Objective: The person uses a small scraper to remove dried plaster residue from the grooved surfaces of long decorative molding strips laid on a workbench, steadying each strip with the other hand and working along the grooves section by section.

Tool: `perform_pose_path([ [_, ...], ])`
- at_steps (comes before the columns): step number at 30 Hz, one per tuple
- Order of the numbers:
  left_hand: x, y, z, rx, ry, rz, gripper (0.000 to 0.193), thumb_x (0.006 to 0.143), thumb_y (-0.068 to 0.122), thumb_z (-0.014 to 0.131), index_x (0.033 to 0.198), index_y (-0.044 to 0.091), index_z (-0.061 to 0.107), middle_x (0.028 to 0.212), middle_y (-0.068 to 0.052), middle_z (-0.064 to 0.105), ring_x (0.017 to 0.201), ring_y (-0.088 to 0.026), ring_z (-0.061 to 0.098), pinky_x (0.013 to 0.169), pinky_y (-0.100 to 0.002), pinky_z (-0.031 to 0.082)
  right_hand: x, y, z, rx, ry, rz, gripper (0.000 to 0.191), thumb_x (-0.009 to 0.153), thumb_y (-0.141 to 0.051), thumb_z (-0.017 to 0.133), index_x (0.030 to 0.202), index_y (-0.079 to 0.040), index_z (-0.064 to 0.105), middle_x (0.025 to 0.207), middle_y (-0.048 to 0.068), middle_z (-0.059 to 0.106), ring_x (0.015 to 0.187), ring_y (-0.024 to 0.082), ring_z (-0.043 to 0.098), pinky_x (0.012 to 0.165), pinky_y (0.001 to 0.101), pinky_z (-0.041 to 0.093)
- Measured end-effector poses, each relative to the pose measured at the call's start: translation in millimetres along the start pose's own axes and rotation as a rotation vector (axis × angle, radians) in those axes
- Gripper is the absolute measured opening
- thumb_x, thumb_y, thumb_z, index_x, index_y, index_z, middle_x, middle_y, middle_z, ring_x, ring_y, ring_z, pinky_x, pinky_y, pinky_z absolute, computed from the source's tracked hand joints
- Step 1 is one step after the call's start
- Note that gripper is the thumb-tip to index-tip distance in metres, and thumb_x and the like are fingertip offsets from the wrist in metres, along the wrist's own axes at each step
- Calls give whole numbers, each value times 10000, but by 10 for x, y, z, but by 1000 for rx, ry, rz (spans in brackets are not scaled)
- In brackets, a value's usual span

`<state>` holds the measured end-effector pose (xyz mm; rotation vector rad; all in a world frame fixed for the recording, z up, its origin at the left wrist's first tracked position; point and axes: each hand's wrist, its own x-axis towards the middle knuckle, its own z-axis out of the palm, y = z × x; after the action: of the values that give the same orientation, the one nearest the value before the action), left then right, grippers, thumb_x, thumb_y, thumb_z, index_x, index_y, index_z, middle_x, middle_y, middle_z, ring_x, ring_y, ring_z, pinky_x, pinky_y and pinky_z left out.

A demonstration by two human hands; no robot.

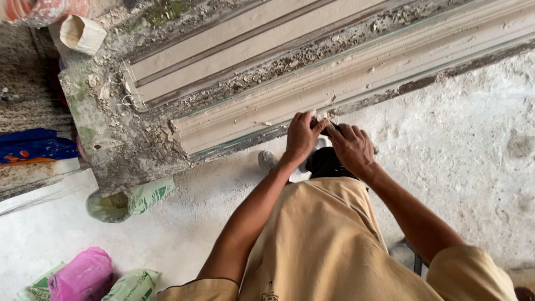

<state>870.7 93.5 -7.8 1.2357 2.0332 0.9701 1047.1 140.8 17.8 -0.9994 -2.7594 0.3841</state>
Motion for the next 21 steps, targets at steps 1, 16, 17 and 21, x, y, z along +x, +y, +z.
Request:
perform_pose_path([
  [1, -4, 10, 37, -6, 26, 12, 474, 926, 412, 730, 1112, -21, 674, 997, -211, 678, 949, -380, 656, 832, -460, 526, -12, -21, 15, -21, -18, 18, 380, 971, -202, 705, 1348, -181, 660, 1057, 62, 675, 894, 257, 646, 746, 413, 542],
  [16, 627, -66, 861, 378, 213, 280, 311, 925, 82, 621, 1228, 24, 664, 1089, -148, 636, 1016, -343, 627, 900, -422, 541, -135, 1403, -287, 78, -218, 40, 374, 957, -229, 673, 1322, -154, 652, 1117, 97, 704, 971, 302, 661, 809, 475, 548],
  [17, 651, -64, 897, 397, 237, 258, 280, 938, 99, 630, 1208, 32, 664, 1092, -142, 636, 1014, -340, 628, 894, -421, 537, -136, 1492, -322, 65, -216, 21, 380, 946, -233, 677, 1318, -155, 656, 1102, 95, 705, 971, 308, 662, 807, 484, 549],
  [21, 744, -23, 971, 518, 185, 44, 137, 1007, 160, 646, 1108, 72, 672, 1078, -107, 631, 1054, -305, 617, 901, -431, 527, -85, 1719, -411, 90, -225, -40, 396, 933, -235, 674, 1321, -151, 660, 1071, 87, 709, 954, 308, 667, 816, 488, 560],
])
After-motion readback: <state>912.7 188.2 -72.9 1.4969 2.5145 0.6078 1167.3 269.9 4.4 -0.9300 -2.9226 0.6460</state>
